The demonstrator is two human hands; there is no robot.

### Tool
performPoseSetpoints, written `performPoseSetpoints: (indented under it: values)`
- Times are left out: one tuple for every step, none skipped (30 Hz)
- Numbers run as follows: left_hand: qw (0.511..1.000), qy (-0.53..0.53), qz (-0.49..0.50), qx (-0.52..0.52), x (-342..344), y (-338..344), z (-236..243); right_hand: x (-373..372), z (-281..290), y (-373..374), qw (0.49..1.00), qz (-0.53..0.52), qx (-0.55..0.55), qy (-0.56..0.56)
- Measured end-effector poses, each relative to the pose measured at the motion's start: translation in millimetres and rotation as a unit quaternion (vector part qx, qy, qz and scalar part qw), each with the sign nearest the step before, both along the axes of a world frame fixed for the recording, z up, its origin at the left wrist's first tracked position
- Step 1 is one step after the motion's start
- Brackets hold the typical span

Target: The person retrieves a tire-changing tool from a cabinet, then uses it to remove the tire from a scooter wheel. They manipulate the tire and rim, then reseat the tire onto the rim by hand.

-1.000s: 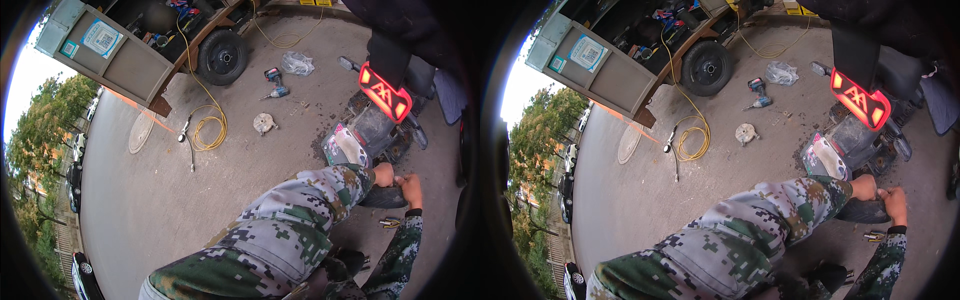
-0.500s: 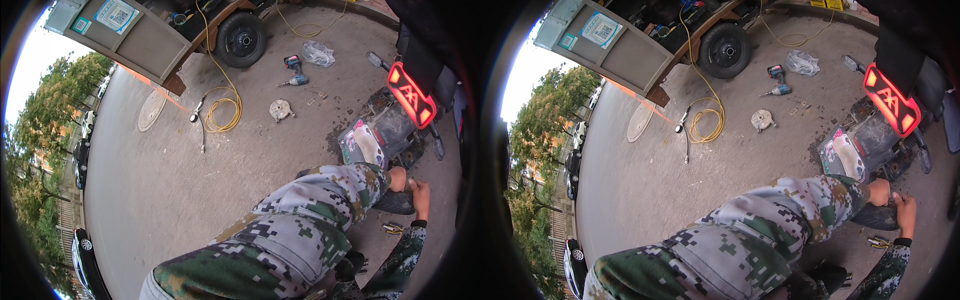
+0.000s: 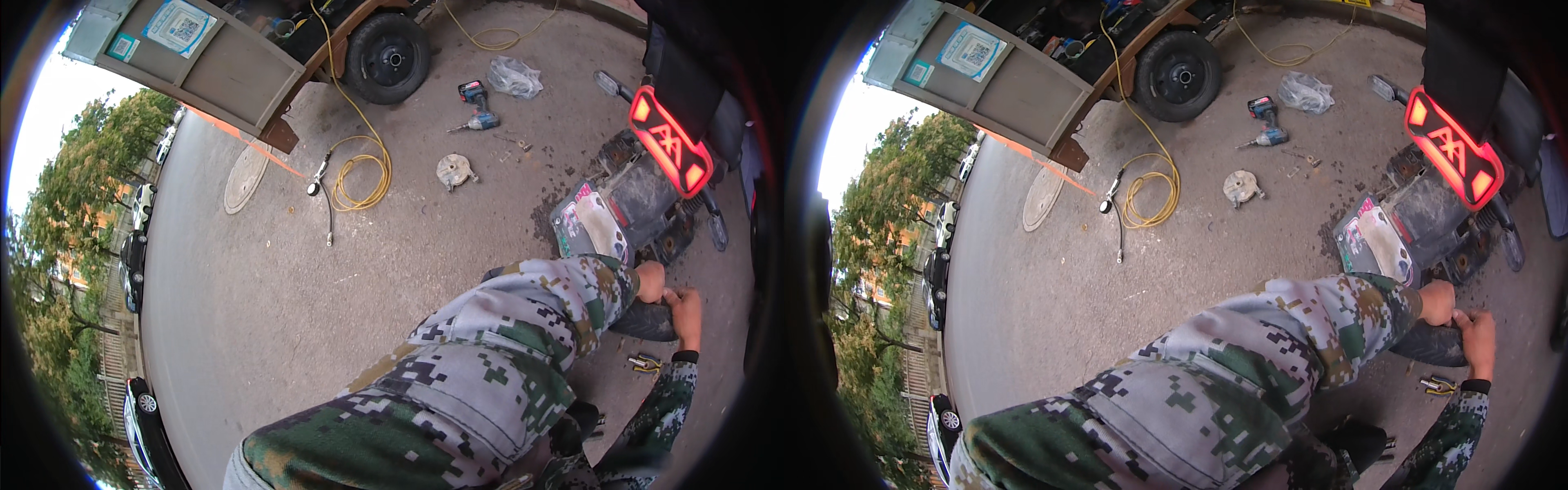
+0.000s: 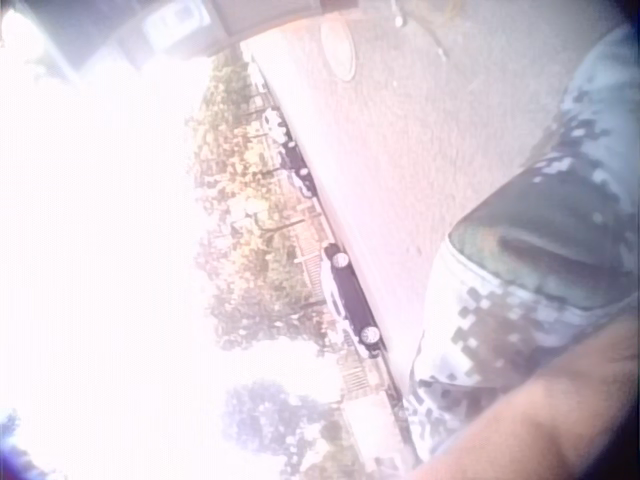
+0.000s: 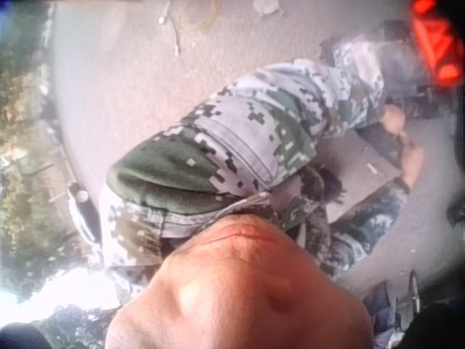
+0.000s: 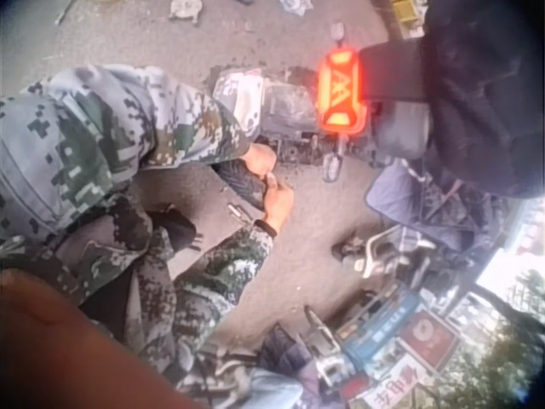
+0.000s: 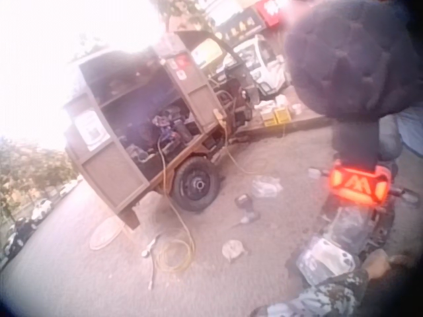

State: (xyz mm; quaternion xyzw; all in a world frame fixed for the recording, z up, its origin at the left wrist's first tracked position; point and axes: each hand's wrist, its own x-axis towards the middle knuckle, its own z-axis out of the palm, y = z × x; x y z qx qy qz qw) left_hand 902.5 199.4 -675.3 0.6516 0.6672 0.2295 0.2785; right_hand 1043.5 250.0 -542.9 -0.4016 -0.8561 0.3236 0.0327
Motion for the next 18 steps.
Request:
performPoseSetpoints:
  values:
    - [0.999, 0.022, -0.011, -0.031, 2, 4, 1, 0, 3, 0, 1.000, -0.023, -0.011, -0.013]
    - [1.000, 0.005, -0.022, -0.005, 4, 7, 2, 0, 7, 0, 0.999, -0.024, -0.048, -0.008]
    - [0.999, 0.003, -0.039, -0.012, 6, 12, 2, 1, 9, -1, 0.996, -0.032, -0.079, 0.007]
    - [0.998, 0.007, -0.053, -0.021, 7, 15, 2, 1, 11, -2, 0.997, -0.026, -0.076, 0.010]
    - [0.998, 0.003, -0.061, -0.011, 9, 17, 1, 2, 13, -2, 0.997, -0.027, -0.067, 0.022]
    - [0.998, 0.004, -0.066, -0.004, 9, 20, 0, 3, 14, -3, 0.997, -0.059, -0.045, 0.006]
    - [0.997, -0.017, -0.074, 0.036, 8, 20, -1, 4, 15, -4, 0.995, -0.042, -0.077, 0.048]
    - [0.999, -0.005, -0.048, 0.001, 7, 21, -1, 7, 16, -5, 0.992, -0.057, -0.097, 0.063]
    - [1.000, -0.014, -0.025, -0.001, 4, 17, 0, 8, 16, -6, 0.984, -0.047, -0.127, 0.112]
    - [0.999, 0.007, -0.044, -0.019, 0, 16, 1, 9, 16, -7, 0.992, -0.092, -0.075, 0.048]
    - [0.991, 0.064, -0.116, 0.027, -9, 13, 3, 7, 16, -6, 0.993, -0.105, -0.050, 0.033]
    - [0.990, -0.013, -0.124, 0.065, -14, 12, 9, 9, 16, -6, 0.991, -0.131, -0.002, 0.012]
    - [0.977, -0.138, -0.119, 0.112, -23, 7, 14, 6, 15, -5, 0.987, -0.152, 0.050, 0.007]
    - [0.979, -0.182, -0.088, 0.027, -28, 3, 22, 6, 15, -6, 0.987, -0.152, -0.012, 0.044]
    - [0.981, -0.169, -0.091, -0.018, -36, -2, 30, 2, 14, -4, 0.988, -0.132, -0.059, 0.047]
    - [0.970, -0.204, -0.097, -0.092, -40, -11, 38, 0, 13, -8, 0.989, -0.122, -0.083, 0.001]
    - [0.945, -0.246, -0.063, -0.208, -44, -14, 46, -4, 12, -7, 0.995, -0.070, -0.064, -0.005]
    - [0.936, -0.300, -0.058, -0.177, -49, -21, 53, -10, 9, -9, 0.996, -0.067, -0.046, 0.025]
